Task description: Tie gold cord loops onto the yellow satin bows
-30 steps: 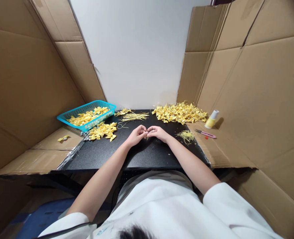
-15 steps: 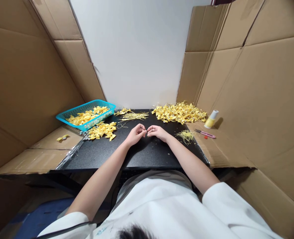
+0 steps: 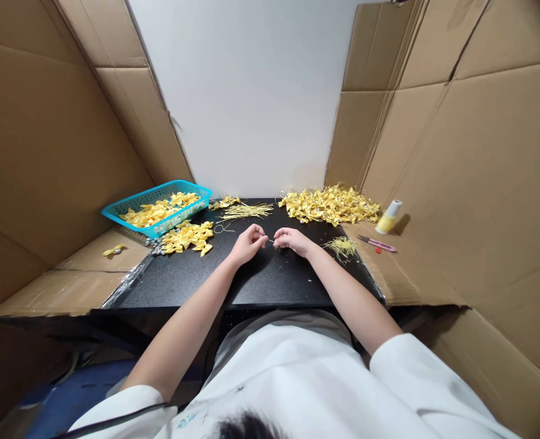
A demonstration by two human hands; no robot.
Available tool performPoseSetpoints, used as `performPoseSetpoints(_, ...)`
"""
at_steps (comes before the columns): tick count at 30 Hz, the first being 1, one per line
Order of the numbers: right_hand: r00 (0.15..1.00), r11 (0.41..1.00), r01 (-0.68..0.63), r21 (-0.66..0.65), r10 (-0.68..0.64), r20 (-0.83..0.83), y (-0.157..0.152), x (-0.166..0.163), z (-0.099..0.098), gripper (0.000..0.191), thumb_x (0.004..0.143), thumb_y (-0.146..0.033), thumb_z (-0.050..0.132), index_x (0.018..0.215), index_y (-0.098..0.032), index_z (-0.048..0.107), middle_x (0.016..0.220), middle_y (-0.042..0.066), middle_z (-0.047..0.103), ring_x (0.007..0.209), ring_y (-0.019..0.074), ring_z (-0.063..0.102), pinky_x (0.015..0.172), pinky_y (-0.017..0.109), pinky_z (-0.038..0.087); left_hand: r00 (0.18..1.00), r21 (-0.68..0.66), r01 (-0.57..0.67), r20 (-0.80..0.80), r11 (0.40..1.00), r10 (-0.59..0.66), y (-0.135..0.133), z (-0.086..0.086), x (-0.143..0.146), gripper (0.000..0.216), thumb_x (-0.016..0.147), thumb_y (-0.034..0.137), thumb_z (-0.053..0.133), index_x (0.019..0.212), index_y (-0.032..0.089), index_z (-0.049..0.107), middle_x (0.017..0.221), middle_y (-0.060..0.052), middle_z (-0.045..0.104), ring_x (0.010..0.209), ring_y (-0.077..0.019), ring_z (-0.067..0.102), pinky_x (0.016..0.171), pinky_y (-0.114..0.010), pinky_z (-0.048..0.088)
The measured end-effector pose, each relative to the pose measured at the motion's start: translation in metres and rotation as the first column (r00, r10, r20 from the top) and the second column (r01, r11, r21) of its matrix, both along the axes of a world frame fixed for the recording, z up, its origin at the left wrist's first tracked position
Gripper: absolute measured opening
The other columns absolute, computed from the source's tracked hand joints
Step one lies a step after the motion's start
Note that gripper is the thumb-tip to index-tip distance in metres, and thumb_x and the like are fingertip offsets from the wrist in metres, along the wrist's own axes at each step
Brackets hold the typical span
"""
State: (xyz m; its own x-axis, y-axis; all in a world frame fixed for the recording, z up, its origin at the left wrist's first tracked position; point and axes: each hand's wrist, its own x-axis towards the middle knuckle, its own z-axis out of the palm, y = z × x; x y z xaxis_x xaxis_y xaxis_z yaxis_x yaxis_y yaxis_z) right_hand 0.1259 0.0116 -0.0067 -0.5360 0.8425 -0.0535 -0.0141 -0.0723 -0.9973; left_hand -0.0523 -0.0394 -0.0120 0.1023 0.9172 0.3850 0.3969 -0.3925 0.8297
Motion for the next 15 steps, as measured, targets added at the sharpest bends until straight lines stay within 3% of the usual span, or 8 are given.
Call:
performPoseSetpoints(6,0.998,1.000,0.027,-0.012,-0.026,0.062,0.003,0.003,0.000,0.021,0.050,-0.006,0.067,0.064,-0.018,0.057,0.051,-0.006,0.058,0.047,0.0058,0.041,0.048,0.019,0.029,0.991,0.019,-0.023,-0.131,1.000,0.025,-0.005,0.004,0.001,0.018,0.081,0.033,0.059,0.090,0.019,0.053,0.058,0.005,0.060,0.051,-0.0110,0.049,0.056,-0.023,0.035)
performPoseSetpoints(10,0.995,1.000,0.004,-0.013,-0.003,0.099,0.001,0.007,0.002,0.020,0.050,-0.006,0.066,0.063,-0.018,0.058,0.049,-0.006,0.056,0.045,0.0057,0.038,0.046,0.019,0.026,0.974,-0.011,0.056,-0.219,0.998,-0.057,-0.009,0.009,0.004,0.024,0.081,0.036,0.059,0.097,0.019,0.064,0.058,0.003,0.063,0.053,-0.0128,0.052,0.057,-0.024,0.037)
performPoseSetpoints(15,0.992,0.999,-0.032,0.016,0.030,0.124,-0.002,0.009,0.006,0.019,0.049,-0.006,0.067,0.062,-0.018,0.060,0.051,-0.007,0.056,0.047,0.0057,0.040,0.045,0.019,0.025,0.946,-0.053,0.136,-0.291,0.989,-0.145,-0.010,0.011,0.007,0.025,0.077,0.039,0.064,0.091,0.019,0.072,0.059,0.000,0.067,0.057,-0.0151,0.056,0.059,-0.025,0.039)
